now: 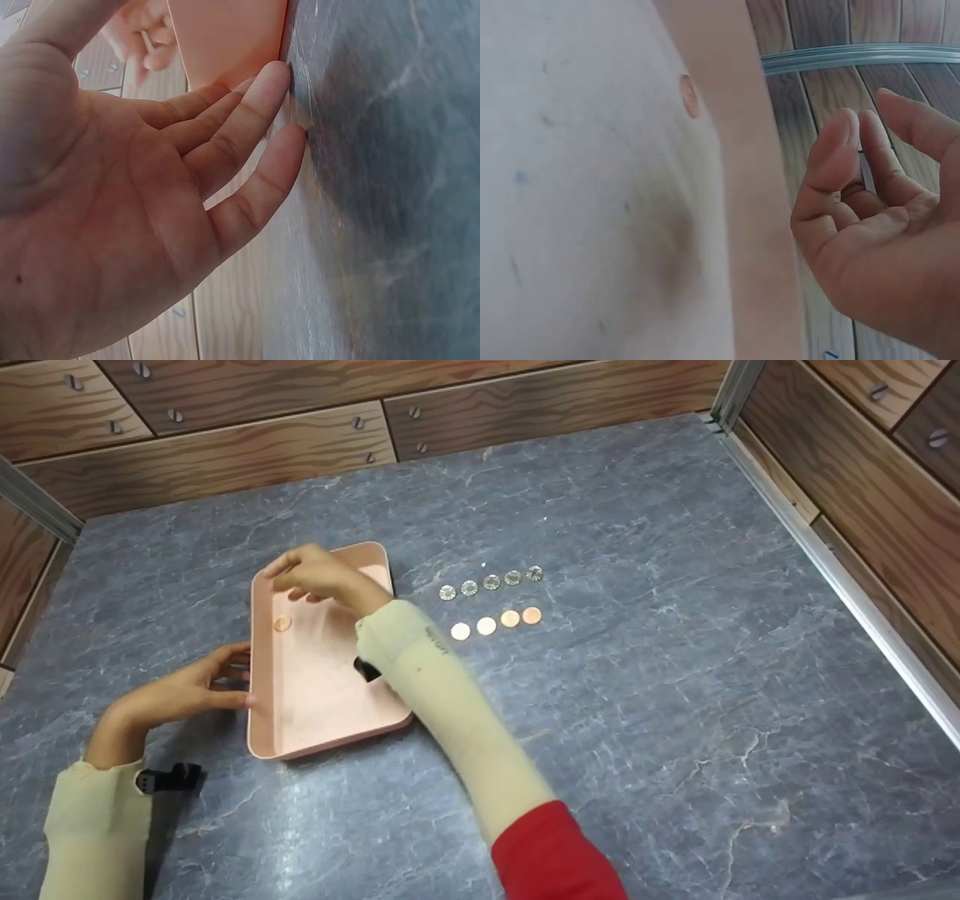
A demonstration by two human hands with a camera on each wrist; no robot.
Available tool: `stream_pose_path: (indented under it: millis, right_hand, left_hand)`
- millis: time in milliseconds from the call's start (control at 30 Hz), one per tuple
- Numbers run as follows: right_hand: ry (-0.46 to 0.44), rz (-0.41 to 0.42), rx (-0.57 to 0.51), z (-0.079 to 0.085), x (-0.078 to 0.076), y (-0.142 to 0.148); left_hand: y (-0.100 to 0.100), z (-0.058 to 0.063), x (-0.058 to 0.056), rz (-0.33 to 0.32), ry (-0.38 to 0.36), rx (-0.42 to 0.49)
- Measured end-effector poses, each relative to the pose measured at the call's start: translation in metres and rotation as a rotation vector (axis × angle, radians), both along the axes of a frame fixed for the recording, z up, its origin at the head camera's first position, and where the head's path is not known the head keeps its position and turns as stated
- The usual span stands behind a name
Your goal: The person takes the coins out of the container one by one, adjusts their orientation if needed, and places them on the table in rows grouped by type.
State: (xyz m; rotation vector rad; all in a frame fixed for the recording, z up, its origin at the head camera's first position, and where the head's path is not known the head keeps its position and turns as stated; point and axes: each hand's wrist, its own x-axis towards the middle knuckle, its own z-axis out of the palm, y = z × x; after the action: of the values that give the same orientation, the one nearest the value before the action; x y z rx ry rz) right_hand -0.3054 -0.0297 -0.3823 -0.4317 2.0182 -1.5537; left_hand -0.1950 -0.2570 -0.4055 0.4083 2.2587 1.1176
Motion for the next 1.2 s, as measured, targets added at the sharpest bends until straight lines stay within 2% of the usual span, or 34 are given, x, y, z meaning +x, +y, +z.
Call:
stream_pose_path:
  millis: [200, 400, 533, 667, 833, 1067, 1200]
  right_hand:
    - [0.018, 0.000, 0.021, -0.014, 0.000, -0.019]
    - [0.114, -0.008, 0.038, -0.027, 0.000, -0.035]
    - [0.156, -0.013, 0.109, -0.033, -0.001, -0.038]
    - [0.160, -0.005, 0.198, -0.036, -0.002, -0.037]
    - [0.141, 0.013, 0.236, -0.038, -0.003, -0.036]
    - [0.181, 0.055, 0.274, -0.038, -0.003, -0.034]
    - [0.222, 0.085, 0.337, -0.038, -0.003, -0.035]
  left_hand:
    - [0.000, -0.001, 0.001, 0.005, 0.000, 0.009]
    - [-0.001, -0.001, 0.001, 0.015, -0.006, 0.008]
    - [-0.001, -0.001, 0.002, 0.008, -0.002, 0.020]
    - [-0.002, 0.000, 0.002, 0.001, 0.003, 0.035]
    - [-0.002, 0.001, 0.002, -0.003, 0.002, 0.040]
    - [-0.002, 0.001, 0.002, 0.002, -0.017, 0.037]
    - [-0.002, 0.000, 0.002, 0.010, -0.027, 0.035]
